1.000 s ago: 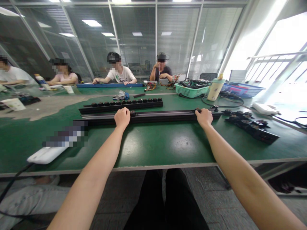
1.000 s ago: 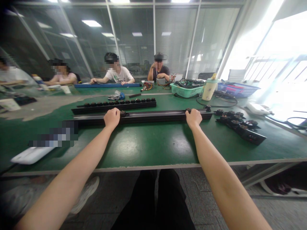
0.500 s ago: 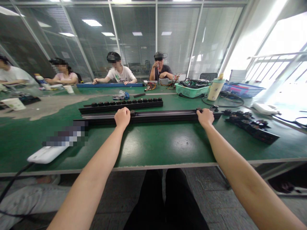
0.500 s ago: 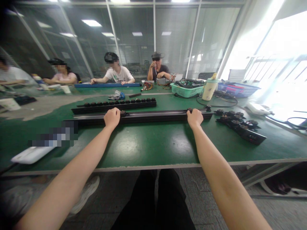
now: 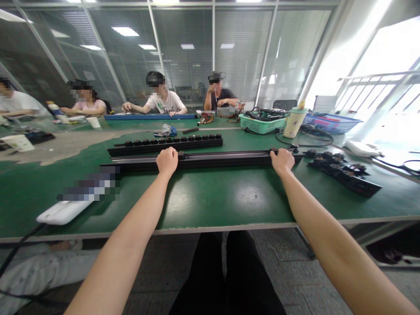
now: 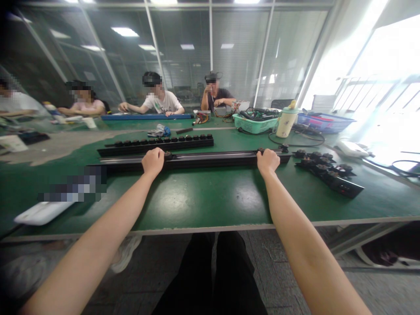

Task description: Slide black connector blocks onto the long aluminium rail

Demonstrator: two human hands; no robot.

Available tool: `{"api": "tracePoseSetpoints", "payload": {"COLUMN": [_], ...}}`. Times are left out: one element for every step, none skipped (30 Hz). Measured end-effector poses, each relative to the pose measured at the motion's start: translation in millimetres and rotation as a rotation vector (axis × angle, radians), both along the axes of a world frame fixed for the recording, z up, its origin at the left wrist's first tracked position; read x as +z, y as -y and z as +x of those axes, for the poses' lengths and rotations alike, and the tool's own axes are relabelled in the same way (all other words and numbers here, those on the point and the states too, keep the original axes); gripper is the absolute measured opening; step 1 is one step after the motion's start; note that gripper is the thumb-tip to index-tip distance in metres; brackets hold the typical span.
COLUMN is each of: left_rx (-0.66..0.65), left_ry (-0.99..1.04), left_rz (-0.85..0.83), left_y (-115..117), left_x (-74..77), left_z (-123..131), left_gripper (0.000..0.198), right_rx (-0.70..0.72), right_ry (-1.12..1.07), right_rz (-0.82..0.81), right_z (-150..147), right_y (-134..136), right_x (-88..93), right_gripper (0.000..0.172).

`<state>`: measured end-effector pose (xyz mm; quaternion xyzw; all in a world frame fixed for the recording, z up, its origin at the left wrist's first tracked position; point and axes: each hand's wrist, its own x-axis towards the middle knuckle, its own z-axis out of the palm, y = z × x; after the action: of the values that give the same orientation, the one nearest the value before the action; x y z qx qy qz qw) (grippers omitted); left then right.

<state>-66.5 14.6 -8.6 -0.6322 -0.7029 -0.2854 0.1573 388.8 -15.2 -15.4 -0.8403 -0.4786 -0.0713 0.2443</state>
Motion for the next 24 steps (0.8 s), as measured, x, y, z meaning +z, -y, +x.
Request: {"api": "tracePoseSetpoints", "payload": {"left_rx": [0.001, 0.003, 0.006, 0.008, 0.01, 0.011, 0.011, 0.011, 0.012, 0.013, 0.015, 0.015, 0.015, 0.015, 0.014, 0.014, 0.013, 0.012, 0.01, 0.005, 0.001, -0.002, -0.004, -0.003], "left_ry": [-0.003, -0.005, -0.005, -0.004, -0.003, -0.001, -0.001, -0.001, -0.002, -0.003, -0.004, -0.004, -0.004, -0.003, -0.001, 0.002, 0.006, 0.011, 0.015, 0.019, 0.022, 0.024, 0.025, 0.023], "left_rz": [0.003, 0.006, 0.008, 0.01, 0.011, 0.01, 0.008, 0.004, 0.002, 0.001, 0.0, 0.001, 0.002, 0.001, -0.001, -0.004, -0.006, -0.008, -0.009, -0.008, -0.007, -0.006, -0.004, -0.002], "left_y": [-0.2, -0.4, -0.6, -0.7, -0.7, -0.7, -0.7, -0.7, -0.6, -0.5, -0.4, -0.3, -0.2, 0.0, 0.1, 0.3, 0.4, 0.5, 0.6, 0.7, 0.7, 0.7, 0.5, 0.4], "left_x": [-0.2, -0.4, -0.6, -0.7, -0.8, -0.8, -0.8, -0.8, -0.7, -0.6, -0.5, -0.4, -0.2, 0.1, 0.3, 0.5, 0.6, 0.7, 0.8, 0.8, 0.8, 0.7, 0.6, 0.4], "left_z": [-0.1, -0.2, -0.3, -0.3, -0.3, -0.2, -0.2, -0.1, -0.1, -0.1, 0.0, 0.0, 0.1, 0.2, 0.3, 0.5, 0.6, 0.7, 0.8, 0.8, 0.7, 0.6, 0.4, 0.2], "left_gripper": [0.037, 0.037, 0.038, 0.038, 0.038, 0.038, 0.038, 0.038, 0.038, 0.038, 0.038, 0.038, 0.038, 0.038, 0.038, 0.038, 0.038, 0.038, 0.038, 0.038, 0.038, 0.037, 0.037, 0.037], "right_rx": [-0.001, -0.002, -0.003, -0.003, -0.004, -0.005, -0.007, -0.009, -0.012, -0.014, -0.017, -0.018, -0.02, -0.021, -0.021, -0.021, -0.022, -0.022, -0.022, -0.022, -0.021, -0.02, -0.02, -0.021], "right_ry": [0.001, 0.002, 0.002, 0.002, 0.002, 0.001, 0.0, -0.001, -0.002, -0.002, -0.002, 0.0, 0.002, 0.003, 0.003, 0.003, 0.002, 0.001, 0.001, 0.002, 0.002, 0.002, 0.0, -0.002], "right_rz": [-0.001, -0.001, -0.001, 0.0, 0.002, 0.005, 0.008, 0.012, 0.017, 0.022, 0.026, 0.029, 0.031, 0.031, 0.03, 0.028, 0.028, 0.028, 0.03, 0.031, 0.032, 0.032, 0.031, 0.029], "right_z": [0.2, 0.4, 0.7, 1.0, 1.3, 1.6, 1.8, 2.1, 2.4, 2.6, 2.9, 3.1, 3.4, 3.5, 3.7, 3.8, 3.8, 3.8, 3.7, 3.7, 3.6, 3.5, 3.5, 3.5], "right_y": [0.0, -0.1, -0.3, -0.5, -0.8, -1.0, -1.2, -1.3, -1.3, -1.3, -1.3, -1.3, -1.4, -1.5, -1.6, -1.7, -1.8, -1.8, -1.8, -1.8, -1.7, -1.5, -1.4, -1.2], "right_x": [-0.2, -0.4, -0.7, -1.0, -1.4, -1.7, -2.1, -2.4, -2.7, -3.0, -3.3, -3.5, -3.7, -3.8, -4.0, -4.1, -4.1, -4.2, -4.2, -4.1, -4.0, -3.8, -3.6, -3.3], "right_gripper": [0.042, 0.042, 0.042, 0.041, 0.041, 0.041, 0.041, 0.04, 0.04, 0.04, 0.04, 0.039, 0.039, 0.04, 0.04, 0.04, 0.04, 0.04, 0.039, 0.039, 0.039, 0.039, 0.039, 0.039]}}
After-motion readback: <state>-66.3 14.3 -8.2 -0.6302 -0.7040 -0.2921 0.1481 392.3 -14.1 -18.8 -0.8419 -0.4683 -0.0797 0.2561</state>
